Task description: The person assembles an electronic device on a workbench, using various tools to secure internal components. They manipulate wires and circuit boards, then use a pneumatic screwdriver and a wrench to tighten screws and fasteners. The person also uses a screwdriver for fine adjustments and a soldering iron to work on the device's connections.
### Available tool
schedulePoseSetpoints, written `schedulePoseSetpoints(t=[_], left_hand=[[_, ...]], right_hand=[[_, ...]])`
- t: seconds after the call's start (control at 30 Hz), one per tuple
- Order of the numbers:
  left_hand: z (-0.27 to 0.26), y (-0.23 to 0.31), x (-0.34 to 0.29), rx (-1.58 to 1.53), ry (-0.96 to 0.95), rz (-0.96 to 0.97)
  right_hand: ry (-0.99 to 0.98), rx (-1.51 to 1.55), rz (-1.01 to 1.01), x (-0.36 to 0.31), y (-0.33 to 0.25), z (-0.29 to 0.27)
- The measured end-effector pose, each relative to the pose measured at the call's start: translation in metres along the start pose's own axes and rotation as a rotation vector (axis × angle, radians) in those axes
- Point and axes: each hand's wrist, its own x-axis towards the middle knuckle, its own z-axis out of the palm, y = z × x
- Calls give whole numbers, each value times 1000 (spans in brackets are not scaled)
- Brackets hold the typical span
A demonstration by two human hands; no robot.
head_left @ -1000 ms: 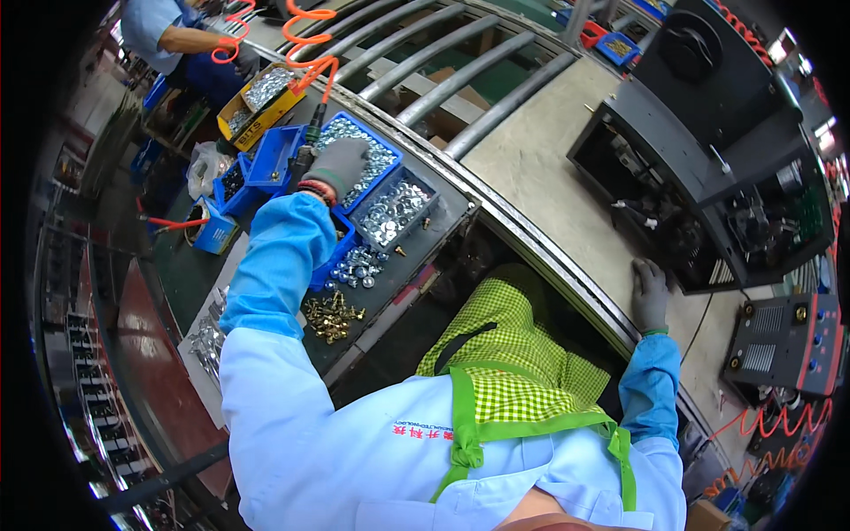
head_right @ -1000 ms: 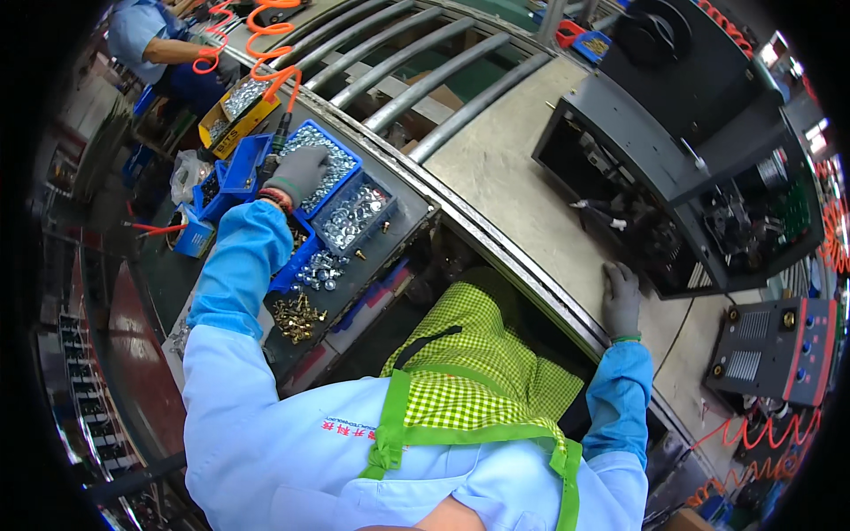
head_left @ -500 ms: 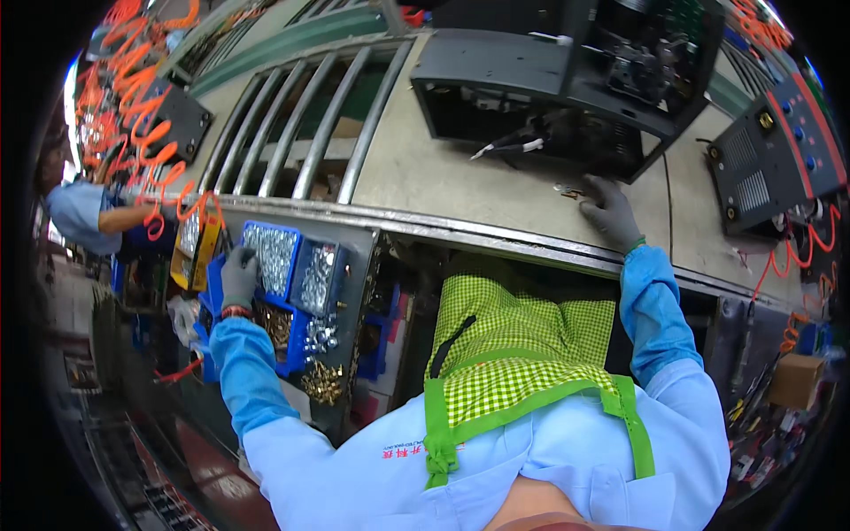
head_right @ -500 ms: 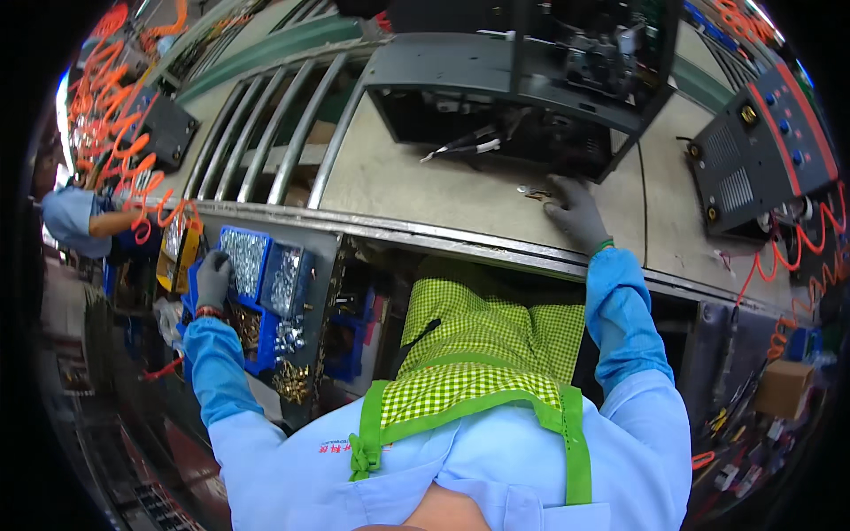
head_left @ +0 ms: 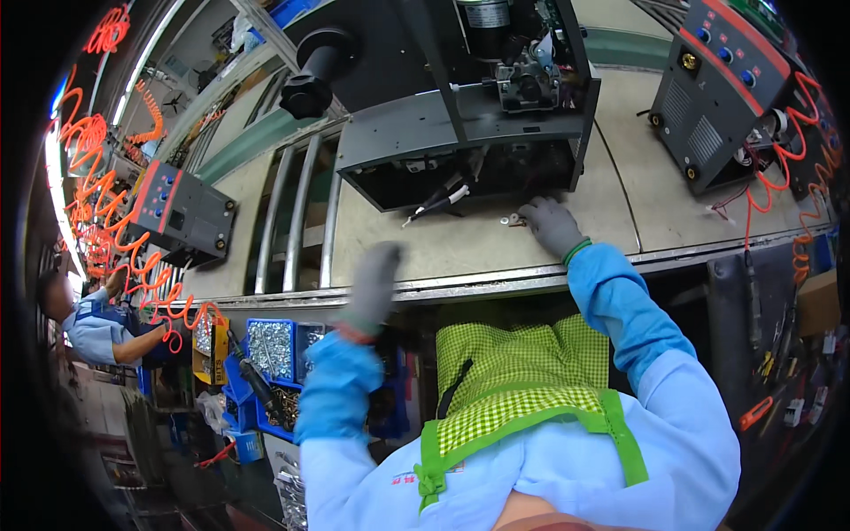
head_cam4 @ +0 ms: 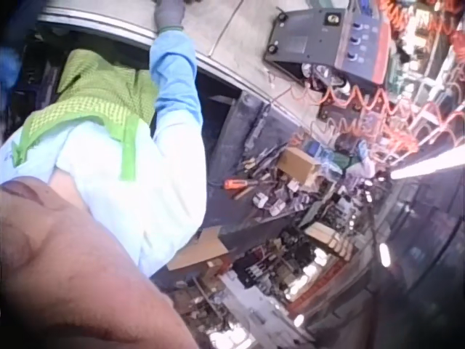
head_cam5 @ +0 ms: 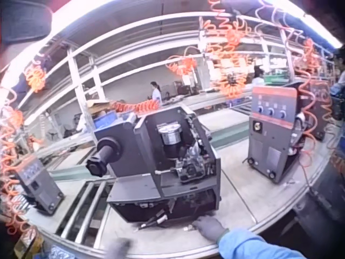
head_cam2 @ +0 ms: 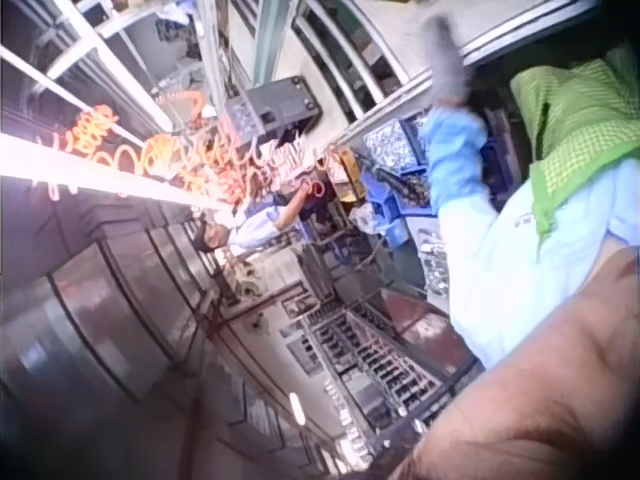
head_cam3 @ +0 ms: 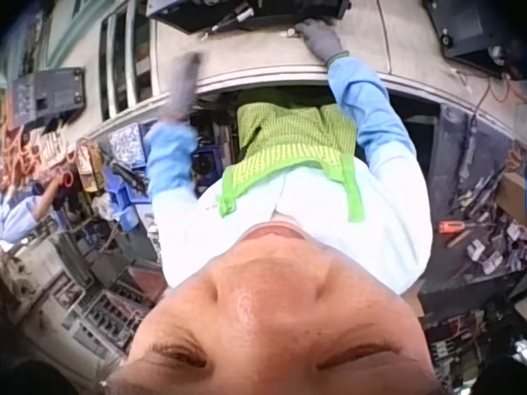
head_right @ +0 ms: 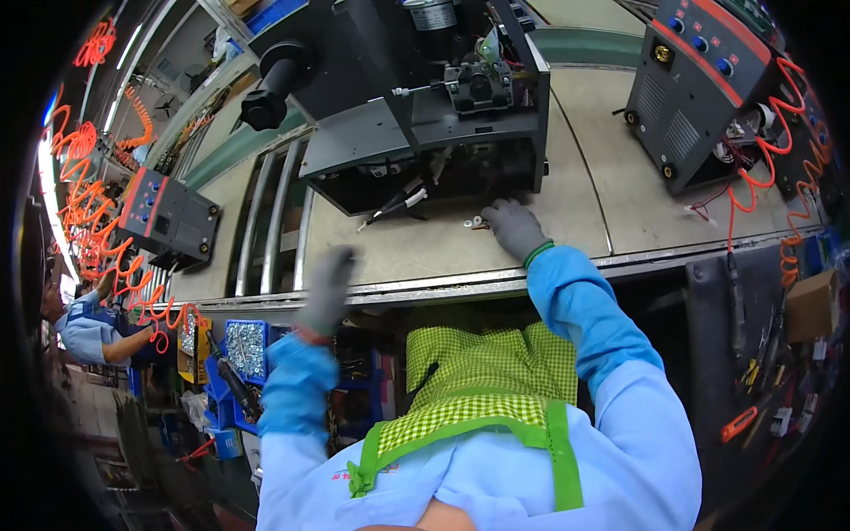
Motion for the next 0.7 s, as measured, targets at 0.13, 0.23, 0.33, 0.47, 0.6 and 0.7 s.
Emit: schedulePoseSetpoints(t=[0.13,0.23,0.33,0.47,0.6,0.7], left_hand=[[132,61,65,-162,-236,-12],[189,65,69,-27,-196,26],[209,73,74,175,-198,57],[206,66,67,74,-136,-5],[149,100,97,135,-108,81],[93,130,168,51,379,371]], right_hand=[[91,85,185,-9,-6,-11],[238,217,170,-32,0,-28],[192,594,415,-54,29,-27],[67,1256,622,-54,11,-57],[40,1549,527,-31,-4,-78],[162,1762,512,-1,-7,-74]])
